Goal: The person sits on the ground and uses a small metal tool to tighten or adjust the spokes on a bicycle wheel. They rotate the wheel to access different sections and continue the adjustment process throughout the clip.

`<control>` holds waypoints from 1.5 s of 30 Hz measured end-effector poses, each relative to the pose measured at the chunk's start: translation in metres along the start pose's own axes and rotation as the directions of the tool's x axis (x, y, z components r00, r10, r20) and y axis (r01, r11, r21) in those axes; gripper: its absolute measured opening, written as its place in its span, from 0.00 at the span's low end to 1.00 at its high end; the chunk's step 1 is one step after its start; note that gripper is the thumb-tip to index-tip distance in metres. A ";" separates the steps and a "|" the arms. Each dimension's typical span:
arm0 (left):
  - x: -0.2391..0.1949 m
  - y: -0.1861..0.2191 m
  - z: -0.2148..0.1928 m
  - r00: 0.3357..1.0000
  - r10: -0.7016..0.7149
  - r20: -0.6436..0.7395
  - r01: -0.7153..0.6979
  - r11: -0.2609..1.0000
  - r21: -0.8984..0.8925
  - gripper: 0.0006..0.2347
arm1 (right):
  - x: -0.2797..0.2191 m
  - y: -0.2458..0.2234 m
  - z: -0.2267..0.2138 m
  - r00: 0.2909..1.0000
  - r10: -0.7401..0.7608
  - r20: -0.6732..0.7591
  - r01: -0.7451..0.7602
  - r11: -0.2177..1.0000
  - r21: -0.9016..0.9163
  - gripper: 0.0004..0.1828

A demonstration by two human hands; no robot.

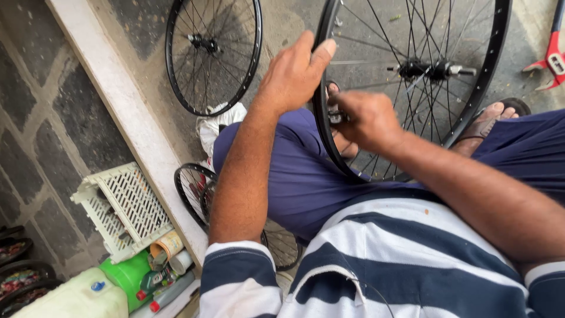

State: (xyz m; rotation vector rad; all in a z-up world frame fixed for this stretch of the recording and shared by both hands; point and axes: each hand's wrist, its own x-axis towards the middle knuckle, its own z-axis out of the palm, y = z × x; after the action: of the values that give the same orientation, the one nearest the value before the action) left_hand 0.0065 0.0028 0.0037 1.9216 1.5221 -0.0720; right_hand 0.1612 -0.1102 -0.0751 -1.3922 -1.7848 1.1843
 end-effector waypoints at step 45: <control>-0.002 0.000 0.008 0.988 0.127 -0.087 -0.122 0.991 0.061 0.20 | 0.004 0.003 -0.008 0.976 -0.139 0.170 0.198 0.892 -0.407 0.24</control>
State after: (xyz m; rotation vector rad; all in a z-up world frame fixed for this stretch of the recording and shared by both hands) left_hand 0.0089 -0.0026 -0.0013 2.0853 1.4678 0.0284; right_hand 0.1681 -0.1041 -0.0741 -1.3715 -2.3118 0.8473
